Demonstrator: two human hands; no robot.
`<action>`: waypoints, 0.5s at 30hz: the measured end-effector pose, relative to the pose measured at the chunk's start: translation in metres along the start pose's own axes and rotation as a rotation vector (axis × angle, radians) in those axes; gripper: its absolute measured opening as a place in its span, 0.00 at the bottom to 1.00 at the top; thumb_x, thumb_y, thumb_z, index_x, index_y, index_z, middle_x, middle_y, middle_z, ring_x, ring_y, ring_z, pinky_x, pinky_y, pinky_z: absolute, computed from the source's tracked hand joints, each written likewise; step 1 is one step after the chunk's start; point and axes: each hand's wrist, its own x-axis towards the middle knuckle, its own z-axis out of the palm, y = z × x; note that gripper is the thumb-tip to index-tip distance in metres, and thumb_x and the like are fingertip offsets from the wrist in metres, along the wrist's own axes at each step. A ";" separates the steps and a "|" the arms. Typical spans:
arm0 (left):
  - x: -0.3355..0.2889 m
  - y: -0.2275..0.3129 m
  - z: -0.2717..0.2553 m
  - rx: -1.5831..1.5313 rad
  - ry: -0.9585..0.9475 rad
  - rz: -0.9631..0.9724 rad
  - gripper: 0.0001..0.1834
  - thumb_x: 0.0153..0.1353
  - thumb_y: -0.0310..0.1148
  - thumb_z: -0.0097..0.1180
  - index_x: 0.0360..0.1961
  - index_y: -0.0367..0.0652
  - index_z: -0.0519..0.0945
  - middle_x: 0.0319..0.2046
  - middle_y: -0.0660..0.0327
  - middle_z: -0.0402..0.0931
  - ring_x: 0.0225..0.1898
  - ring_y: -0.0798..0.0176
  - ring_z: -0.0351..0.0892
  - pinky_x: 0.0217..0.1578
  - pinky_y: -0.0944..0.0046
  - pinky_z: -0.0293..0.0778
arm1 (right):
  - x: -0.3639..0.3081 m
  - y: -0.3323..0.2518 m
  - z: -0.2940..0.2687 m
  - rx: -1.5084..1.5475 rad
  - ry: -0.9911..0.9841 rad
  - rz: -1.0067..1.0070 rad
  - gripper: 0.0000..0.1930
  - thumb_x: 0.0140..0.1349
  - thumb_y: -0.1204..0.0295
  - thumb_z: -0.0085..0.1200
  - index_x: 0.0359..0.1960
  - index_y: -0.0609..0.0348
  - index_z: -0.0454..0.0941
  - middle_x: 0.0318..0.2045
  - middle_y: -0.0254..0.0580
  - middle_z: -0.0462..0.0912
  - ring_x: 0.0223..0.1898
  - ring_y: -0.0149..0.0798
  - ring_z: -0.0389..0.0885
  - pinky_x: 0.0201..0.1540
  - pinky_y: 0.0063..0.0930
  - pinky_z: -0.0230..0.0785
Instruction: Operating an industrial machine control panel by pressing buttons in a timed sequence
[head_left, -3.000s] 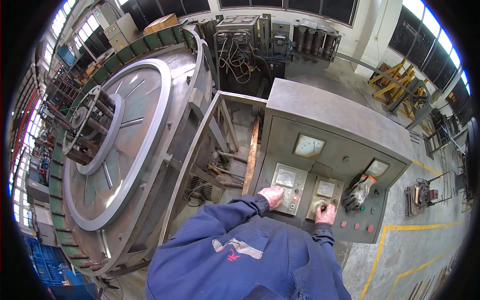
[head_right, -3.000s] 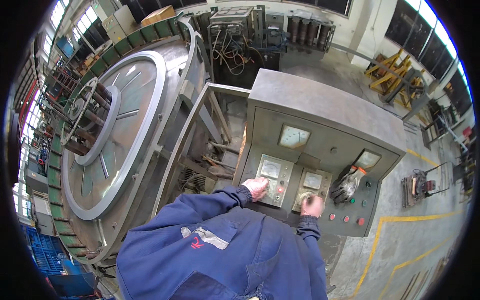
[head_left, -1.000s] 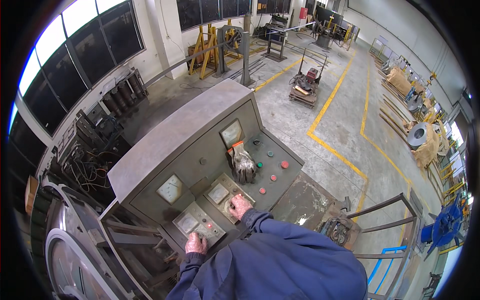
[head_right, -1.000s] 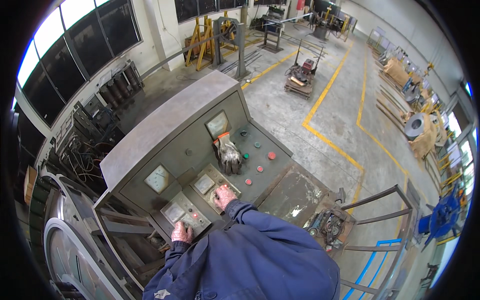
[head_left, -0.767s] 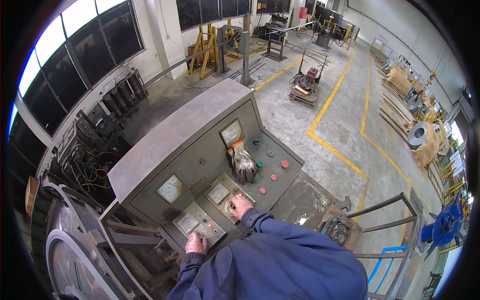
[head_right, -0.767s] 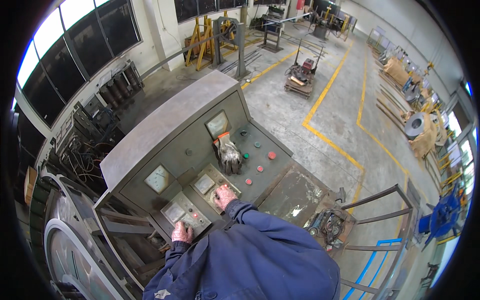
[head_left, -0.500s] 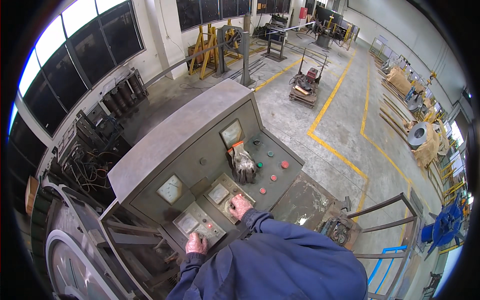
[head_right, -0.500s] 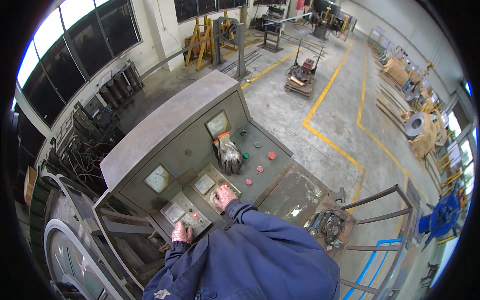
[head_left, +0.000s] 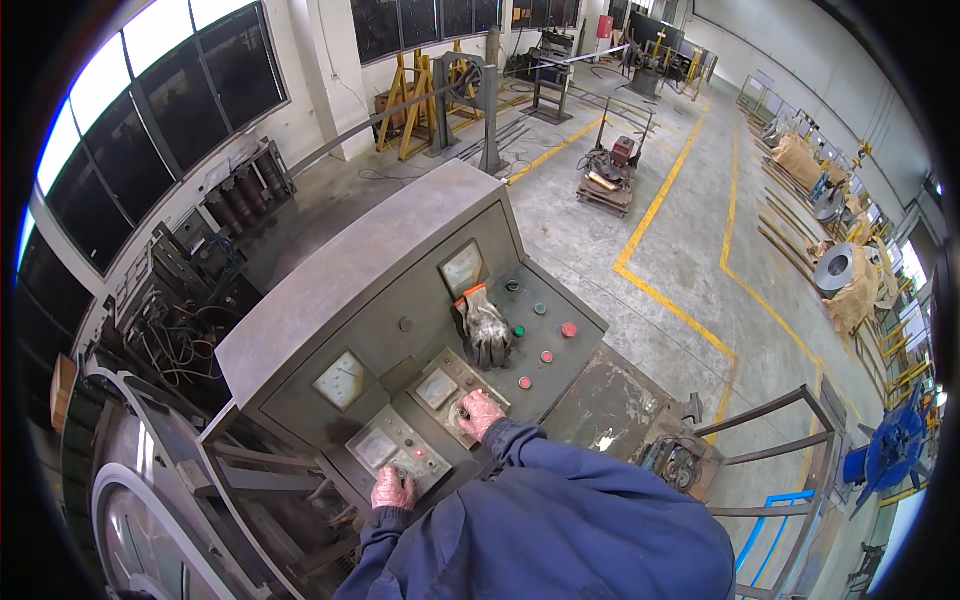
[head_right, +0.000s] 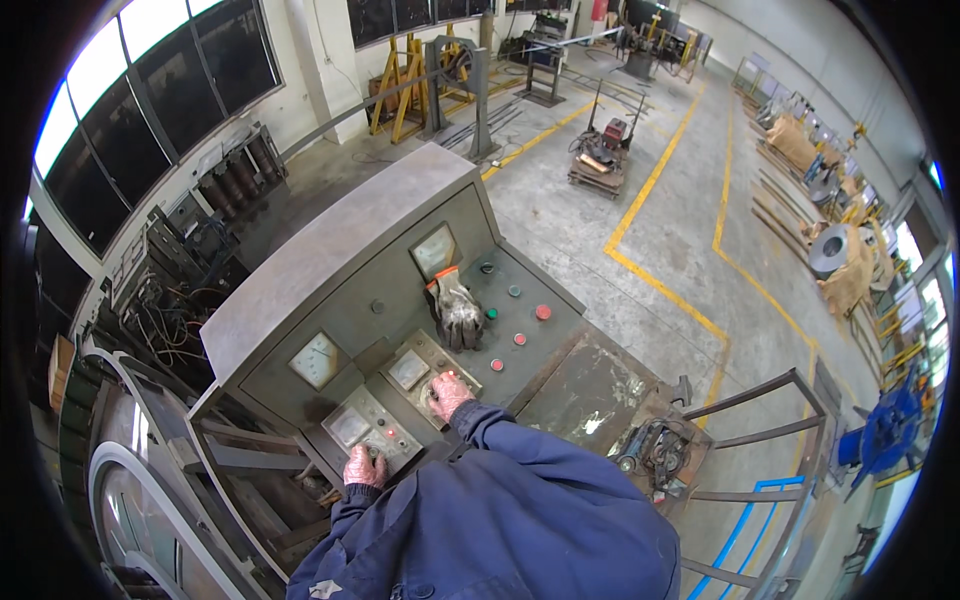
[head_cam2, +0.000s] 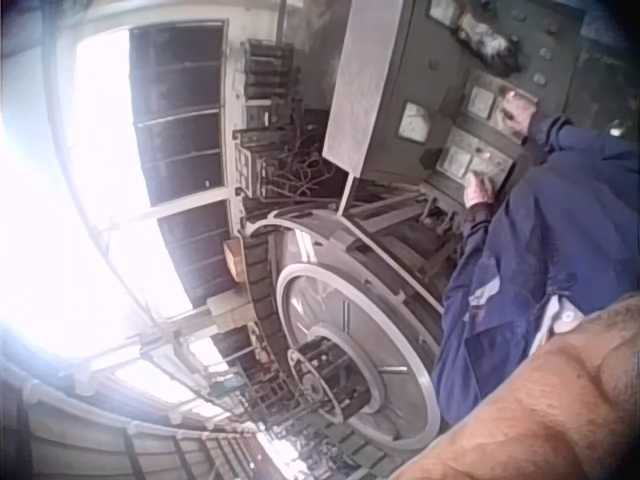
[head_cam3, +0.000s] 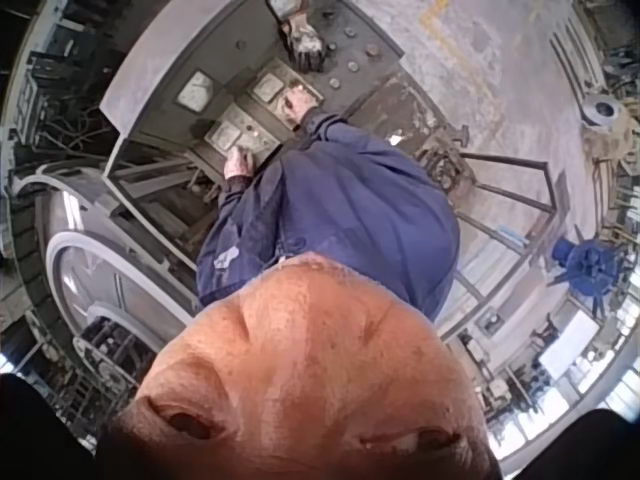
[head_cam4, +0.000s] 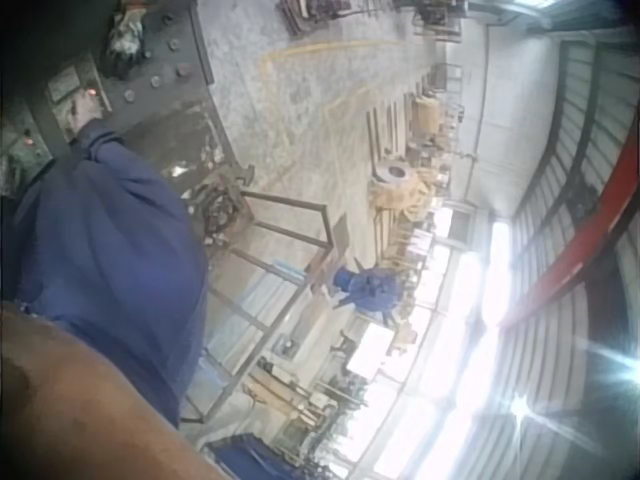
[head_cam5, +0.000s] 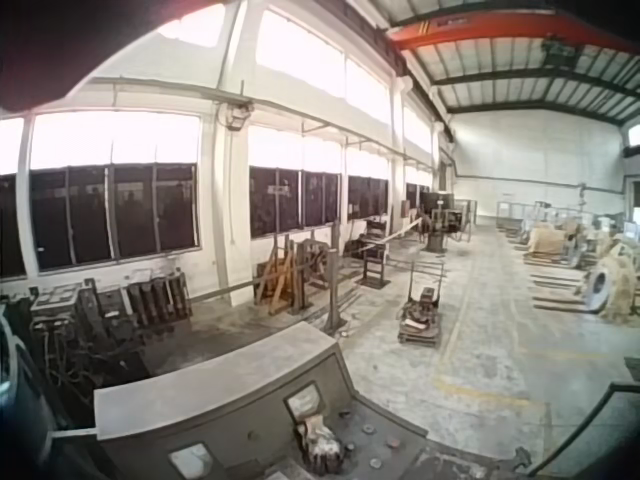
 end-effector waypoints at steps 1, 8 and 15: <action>0.000 0.000 0.001 0.000 0.004 0.004 0.20 0.59 0.41 0.62 0.46 0.42 0.73 0.40 0.45 0.76 0.39 0.37 0.80 0.40 0.43 0.76 | 0.000 0.000 0.000 0.000 0.000 -0.002 0.14 0.55 0.67 0.61 0.42 0.58 0.77 0.41 0.53 0.78 0.50 0.57 0.75 0.56 0.46 0.69; 0.000 0.000 0.000 0.011 -0.002 0.001 0.20 0.59 0.41 0.62 0.45 0.42 0.72 0.39 0.46 0.76 0.39 0.37 0.80 0.40 0.43 0.76 | -0.001 0.000 -0.001 0.001 0.009 -0.013 0.14 0.56 0.67 0.60 0.42 0.58 0.76 0.41 0.53 0.77 0.49 0.57 0.75 0.55 0.46 0.69; 0.000 -0.002 0.002 0.015 0.007 0.005 0.20 0.58 0.42 0.62 0.45 0.41 0.72 0.39 0.46 0.76 0.39 0.38 0.80 0.39 0.43 0.76 | 0.000 0.001 0.000 -0.005 0.015 -0.024 0.14 0.56 0.66 0.60 0.41 0.58 0.76 0.40 0.53 0.77 0.49 0.57 0.75 0.55 0.46 0.69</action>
